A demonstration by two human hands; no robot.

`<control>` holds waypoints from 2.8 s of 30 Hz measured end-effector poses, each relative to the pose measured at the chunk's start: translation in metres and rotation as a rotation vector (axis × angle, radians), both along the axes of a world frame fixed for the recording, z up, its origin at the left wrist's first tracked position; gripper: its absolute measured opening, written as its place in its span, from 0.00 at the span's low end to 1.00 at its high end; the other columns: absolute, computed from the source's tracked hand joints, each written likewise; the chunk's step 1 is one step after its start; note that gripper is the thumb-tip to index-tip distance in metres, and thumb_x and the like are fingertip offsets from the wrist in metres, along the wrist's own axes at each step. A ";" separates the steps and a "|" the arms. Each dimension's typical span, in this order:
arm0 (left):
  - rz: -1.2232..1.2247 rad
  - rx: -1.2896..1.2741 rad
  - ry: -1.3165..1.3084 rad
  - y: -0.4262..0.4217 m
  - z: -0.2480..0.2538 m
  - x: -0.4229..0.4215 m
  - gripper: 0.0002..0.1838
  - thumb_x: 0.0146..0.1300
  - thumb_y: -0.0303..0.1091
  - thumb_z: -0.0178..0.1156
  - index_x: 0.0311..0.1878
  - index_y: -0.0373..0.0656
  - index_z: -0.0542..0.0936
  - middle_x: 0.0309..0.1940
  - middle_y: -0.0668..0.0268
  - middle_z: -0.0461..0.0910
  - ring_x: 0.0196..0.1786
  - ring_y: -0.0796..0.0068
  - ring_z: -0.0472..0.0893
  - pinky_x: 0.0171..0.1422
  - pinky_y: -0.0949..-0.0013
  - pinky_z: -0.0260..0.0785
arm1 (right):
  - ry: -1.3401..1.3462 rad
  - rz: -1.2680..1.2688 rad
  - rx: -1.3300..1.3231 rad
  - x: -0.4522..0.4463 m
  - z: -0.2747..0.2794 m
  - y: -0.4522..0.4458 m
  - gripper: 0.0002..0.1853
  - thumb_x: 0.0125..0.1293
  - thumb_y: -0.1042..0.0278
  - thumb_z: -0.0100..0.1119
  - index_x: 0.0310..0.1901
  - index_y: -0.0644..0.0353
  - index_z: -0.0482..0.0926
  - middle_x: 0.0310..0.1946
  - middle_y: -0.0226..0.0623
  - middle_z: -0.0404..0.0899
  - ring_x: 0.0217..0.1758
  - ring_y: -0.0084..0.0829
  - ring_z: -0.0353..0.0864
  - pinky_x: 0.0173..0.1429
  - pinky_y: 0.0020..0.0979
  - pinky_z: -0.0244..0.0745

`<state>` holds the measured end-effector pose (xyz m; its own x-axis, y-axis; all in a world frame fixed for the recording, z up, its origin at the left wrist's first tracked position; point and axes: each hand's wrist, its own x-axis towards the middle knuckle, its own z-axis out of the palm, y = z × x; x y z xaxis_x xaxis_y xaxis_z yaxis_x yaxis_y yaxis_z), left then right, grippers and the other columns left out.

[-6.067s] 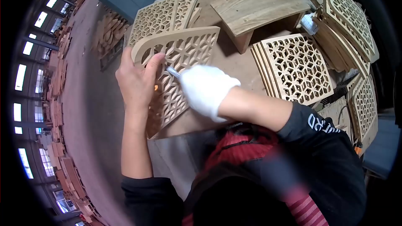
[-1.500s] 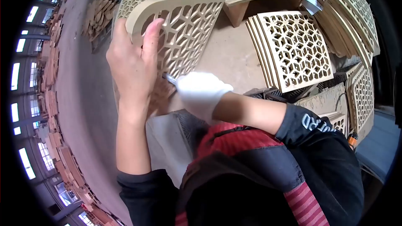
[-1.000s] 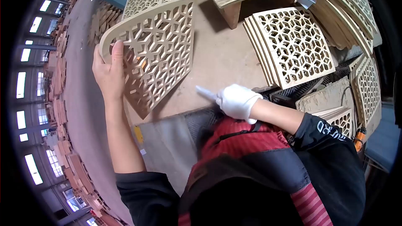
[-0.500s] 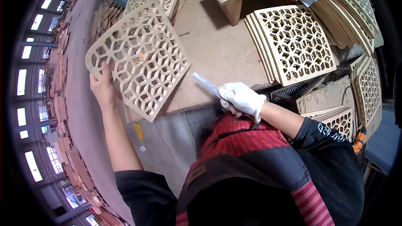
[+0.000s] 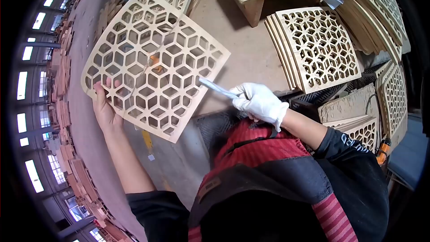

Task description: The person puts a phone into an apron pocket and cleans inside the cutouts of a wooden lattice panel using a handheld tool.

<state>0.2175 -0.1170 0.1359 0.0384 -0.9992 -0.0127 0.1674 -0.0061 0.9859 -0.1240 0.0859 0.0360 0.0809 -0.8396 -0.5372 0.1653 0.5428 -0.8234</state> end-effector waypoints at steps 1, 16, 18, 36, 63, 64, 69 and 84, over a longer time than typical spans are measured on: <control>0.059 0.038 0.011 -0.001 -0.003 0.003 0.19 0.74 0.46 0.54 0.58 0.42 0.74 0.50 0.62 0.81 0.47 0.67 0.84 0.51 0.61 0.82 | -0.007 -0.027 -0.007 -0.001 0.003 0.000 0.10 0.69 0.69 0.59 0.49 0.62 0.79 0.20 0.25 0.72 0.15 0.16 0.66 0.18 0.20 0.63; 0.064 0.422 0.170 -0.009 -0.025 0.024 0.24 0.76 0.48 0.48 0.62 0.39 0.71 0.46 0.52 0.82 0.39 0.59 0.87 0.42 0.58 0.88 | -0.166 -0.334 -0.141 -0.021 0.015 -0.017 0.17 0.67 0.68 0.60 0.54 0.67 0.75 0.24 0.27 0.75 0.13 0.15 0.66 0.16 0.20 0.61; 0.037 0.411 0.156 -0.008 -0.028 0.026 0.24 0.76 0.49 0.47 0.62 0.38 0.71 0.47 0.52 0.82 0.41 0.58 0.87 0.43 0.58 0.88 | -0.182 -0.333 -0.140 -0.021 0.014 -0.019 0.17 0.67 0.68 0.60 0.55 0.67 0.74 0.24 0.27 0.76 0.13 0.16 0.66 0.16 0.20 0.62; 0.015 0.454 0.214 0.011 -0.022 -0.004 0.25 0.74 0.49 0.52 0.60 0.36 0.72 0.43 0.52 0.83 0.36 0.60 0.87 0.38 0.61 0.88 | -0.122 -0.426 -0.088 -0.024 0.003 -0.042 0.16 0.71 0.66 0.57 0.54 0.67 0.76 0.25 0.25 0.75 0.14 0.14 0.68 0.16 0.18 0.62; -0.119 0.744 0.756 0.033 -0.096 0.036 0.31 0.74 0.50 0.52 0.70 0.38 0.64 0.62 0.45 0.73 0.60 0.45 0.78 0.54 0.45 0.83 | 0.002 -0.335 -0.223 -0.036 0.046 -0.060 0.18 0.74 0.54 0.55 0.51 0.62 0.73 0.24 0.23 0.67 0.15 0.13 0.60 0.17 0.17 0.55; -0.120 0.713 0.689 0.033 -0.101 0.037 0.31 0.74 0.49 0.51 0.71 0.36 0.64 0.67 0.44 0.68 0.66 0.43 0.73 0.65 0.38 0.73 | 0.020 -0.342 -0.204 -0.036 0.050 -0.059 0.20 0.74 0.52 0.55 0.52 0.63 0.74 0.24 0.22 0.67 0.15 0.13 0.60 0.17 0.17 0.54; -0.167 0.873 0.778 0.049 -0.066 -0.009 0.32 0.75 0.51 0.47 0.71 0.36 0.64 0.69 0.45 0.67 0.68 0.44 0.71 0.72 0.40 0.63 | -0.019 -0.256 -0.256 -0.038 0.080 -0.052 0.20 0.72 0.53 0.57 0.53 0.63 0.75 0.24 0.22 0.67 0.14 0.12 0.60 0.16 0.16 0.53; -0.162 0.955 0.574 0.056 -0.082 -0.054 0.21 0.66 0.34 0.45 0.56 0.33 0.78 0.50 0.48 0.83 0.49 0.49 0.83 0.58 0.50 0.76 | -0.347 -0.229 -0.034 -0.050 0.078 -0.039 0.11 0.73 0.62 0.54 0.50 0.58 0.74 0.16 0.23 0.65 0.08 0.12 0.50 0.11 0.17 0.47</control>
<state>0.1634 -0.0608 0.0534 -0.3490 -0.5631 -0.7491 0.5236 -0.7801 0.3425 -0.1741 0.0468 0.1143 0.0615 -0.8737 -0.4826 0.5489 0.4334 -0.7147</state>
